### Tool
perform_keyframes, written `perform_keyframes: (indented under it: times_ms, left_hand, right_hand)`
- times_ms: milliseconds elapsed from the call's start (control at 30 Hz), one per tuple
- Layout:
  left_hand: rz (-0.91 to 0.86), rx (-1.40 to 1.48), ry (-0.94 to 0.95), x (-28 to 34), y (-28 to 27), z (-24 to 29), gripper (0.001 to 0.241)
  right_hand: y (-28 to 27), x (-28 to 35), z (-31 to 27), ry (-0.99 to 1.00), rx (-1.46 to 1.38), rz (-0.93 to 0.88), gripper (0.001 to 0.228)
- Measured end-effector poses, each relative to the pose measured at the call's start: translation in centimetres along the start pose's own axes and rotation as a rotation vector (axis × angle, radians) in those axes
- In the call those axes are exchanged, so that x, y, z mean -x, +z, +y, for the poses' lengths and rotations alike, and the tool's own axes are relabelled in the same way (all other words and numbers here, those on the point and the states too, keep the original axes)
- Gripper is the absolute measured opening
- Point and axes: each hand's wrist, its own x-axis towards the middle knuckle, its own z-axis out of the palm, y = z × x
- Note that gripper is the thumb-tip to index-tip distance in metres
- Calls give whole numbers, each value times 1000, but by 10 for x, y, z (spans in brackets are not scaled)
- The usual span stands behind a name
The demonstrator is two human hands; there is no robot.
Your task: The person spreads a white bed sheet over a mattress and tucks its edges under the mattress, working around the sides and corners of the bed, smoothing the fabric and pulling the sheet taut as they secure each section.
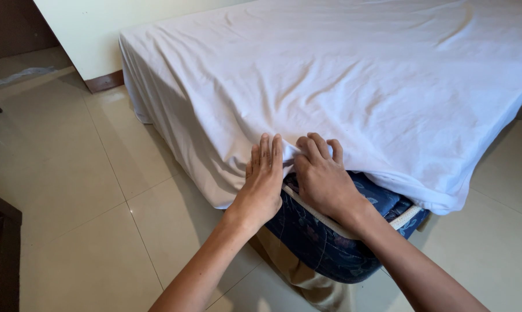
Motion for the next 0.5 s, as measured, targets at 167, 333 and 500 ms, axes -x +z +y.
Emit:
perform_keyframes:
  times_ms: [167,333,500]
  left_hand:
    - [-98,-116,8,12,3,7,100]
    - [-135,-216,87,23,17,11,107]
    - [31,-246,143,23,22,9,103]
  right_hand:
    - [-13,19,-10,-34,-207,-60,25]
    - [-23,37,-20,-26,-366,-106,24]
    - [-31,41,-14,-65,-385,-160,21]
